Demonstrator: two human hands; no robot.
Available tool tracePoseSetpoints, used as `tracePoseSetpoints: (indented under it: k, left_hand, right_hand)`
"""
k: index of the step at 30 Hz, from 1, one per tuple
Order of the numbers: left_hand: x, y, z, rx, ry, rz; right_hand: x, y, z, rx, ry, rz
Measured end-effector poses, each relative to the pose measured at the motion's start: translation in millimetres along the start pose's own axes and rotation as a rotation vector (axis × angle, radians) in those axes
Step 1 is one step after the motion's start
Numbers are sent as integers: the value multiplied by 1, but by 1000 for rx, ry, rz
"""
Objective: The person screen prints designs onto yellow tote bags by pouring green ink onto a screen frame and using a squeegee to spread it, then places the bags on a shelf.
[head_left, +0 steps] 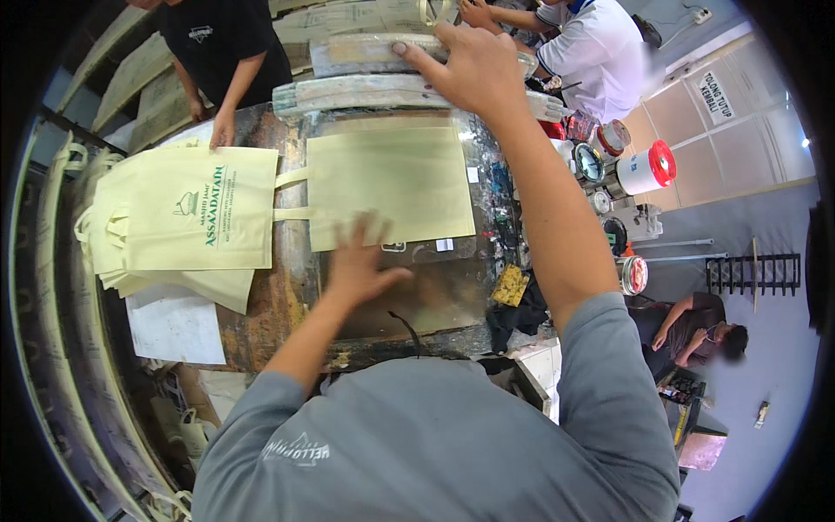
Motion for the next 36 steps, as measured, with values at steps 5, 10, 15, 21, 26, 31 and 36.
tracePoseSetpoints:
  k: [5, 10, 15, 21, 26, 31, 36]
  left_hand:
    - [55, 98, 11, -77, 103, -51]
    - [57, 109, 3, -73, 148, 1]
    - [55, 69, 14, -13, 89, -127]
    - [-2, -137, 35, 211, -255, -1849]
    - [-24, -77, -41, 41, -735, -2089]
    - [-55, 27, -70, -149, -740, -2066]
    - [-59, 47, -74, -141, -857, -2090]
  right_hand:
    - [-5, 2, 2, -8, -32, 11]
    - [-7, -7, 6, 59, 20, 153]
    - [-4, -3, 11, -94, 74, 166]
    - [-25, 16, -50, -78, -42, -46]
    - [-50, 84, -154, -534, -47, 83]
    - [-56, 118, -211, -575, 66, 200]
    - [-91, 116, -248, -616, 43, 158]
Point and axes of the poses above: each hand's wrist, its own z-axis towards the middle knuckle, its own y-axis out of the palm, x = y × z, the point moved 9 cm from there along z, towards the middle knuckle, and after that the axes turned 7 degrees about -y, right-handed, at the moved point
